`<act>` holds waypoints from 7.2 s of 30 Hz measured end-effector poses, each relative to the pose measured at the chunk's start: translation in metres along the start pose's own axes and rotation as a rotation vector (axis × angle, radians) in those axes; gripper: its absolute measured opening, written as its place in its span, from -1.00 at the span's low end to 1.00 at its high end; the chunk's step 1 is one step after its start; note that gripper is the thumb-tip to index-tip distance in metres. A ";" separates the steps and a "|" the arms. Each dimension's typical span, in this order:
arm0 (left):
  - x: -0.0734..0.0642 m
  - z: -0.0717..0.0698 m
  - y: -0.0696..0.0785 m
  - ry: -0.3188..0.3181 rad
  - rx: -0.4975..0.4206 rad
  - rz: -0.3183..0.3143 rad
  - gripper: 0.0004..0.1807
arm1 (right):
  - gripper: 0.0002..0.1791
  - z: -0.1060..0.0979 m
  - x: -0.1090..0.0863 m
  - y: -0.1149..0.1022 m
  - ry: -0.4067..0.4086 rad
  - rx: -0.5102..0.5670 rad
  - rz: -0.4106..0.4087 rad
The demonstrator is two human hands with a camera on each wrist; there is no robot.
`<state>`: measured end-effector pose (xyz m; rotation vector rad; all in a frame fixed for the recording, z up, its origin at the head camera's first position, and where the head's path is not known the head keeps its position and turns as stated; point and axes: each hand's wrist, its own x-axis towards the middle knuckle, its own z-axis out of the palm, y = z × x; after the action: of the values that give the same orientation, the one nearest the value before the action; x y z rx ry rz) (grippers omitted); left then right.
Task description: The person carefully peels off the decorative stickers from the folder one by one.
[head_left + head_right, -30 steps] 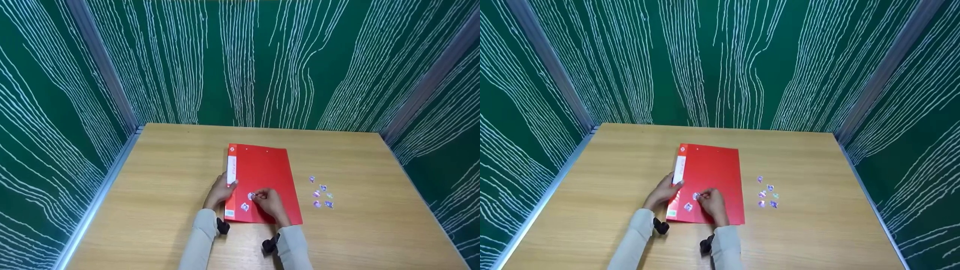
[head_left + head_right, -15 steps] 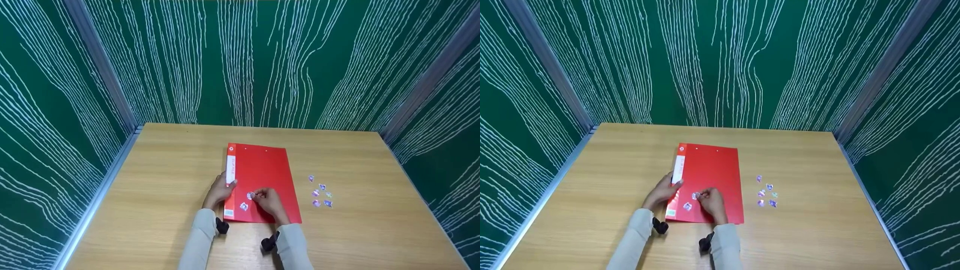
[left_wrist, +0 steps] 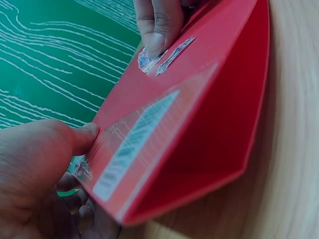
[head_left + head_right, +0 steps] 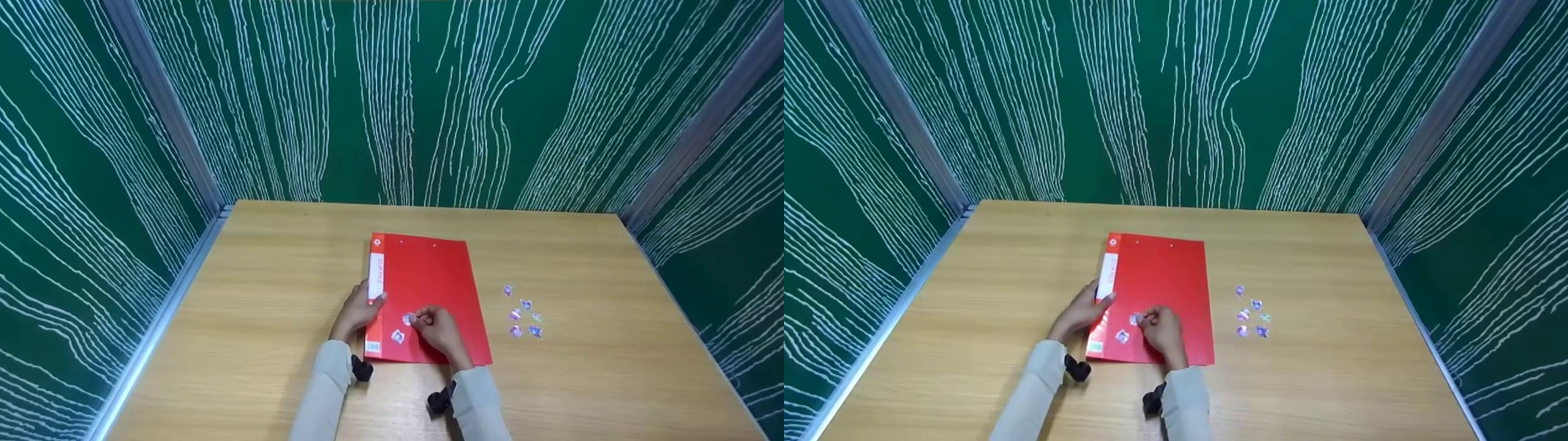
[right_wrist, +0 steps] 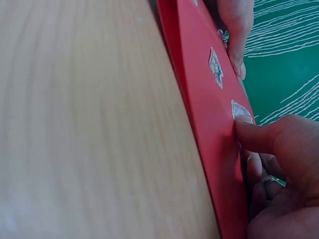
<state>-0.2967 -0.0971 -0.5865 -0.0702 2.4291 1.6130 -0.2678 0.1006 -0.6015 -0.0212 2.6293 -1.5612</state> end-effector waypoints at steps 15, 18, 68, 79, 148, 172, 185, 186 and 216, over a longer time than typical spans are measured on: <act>0.000 0.001 -0.002 0.013 0.072 0.013 -0.33 | -0.88 -0.005 -0.006 0.004 0.007 0.005 -0.018; 0.000 -0.001 0.000 0.013 0.061 -0.005 -0.32 | -0.90 -0.005 -0.004 0.005 0.011 0.006 -0.041; -0.003 -0.002 0.005 0.007 0.088 0.061 -0.33 | -0.87 -0.101 0.008 0.034 0.358 -0.050 0.145; -0.002 -0.002 0.004 0.006 0.111 0.050 -0.32 | -0.86 -0.126 0.009 0.043 0.376 -0.209 0.128; -0.002 -0.003 0.005 0.010 0.047 0.022 -0.33 | -0.84 -0.157 0.027 0.060 0.215 -0.362 0.196; 0.000 -0.003 0.003 0.009 0.102 0.018 -0.35 | -0.73 -0.146 0.027 0.048 0.258 -0.375 0.129; 0.000 -0.004 0.005 0.008 0.140 0.060 -0.35 | -0.76 -0.126 0.023 0.034 0.255 -0.272 0.096; 0.000 -0.004 0.005 0.007 0.145 0.061 -0.35 | -0.77 -0.124 0.023 0.033 0.258 -0.273 0.087; 0.003 -0.004 0.003 0.023 0.146 0.177 -0.46 | -0.90 -0.065 0.016 0.015 0.186 -0.303 -0.046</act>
<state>-0.3005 -0.0995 -0.5833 0.1559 2.6270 1.5037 -0.2887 0.1643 -0.5847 0.0467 3.0070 -1.2146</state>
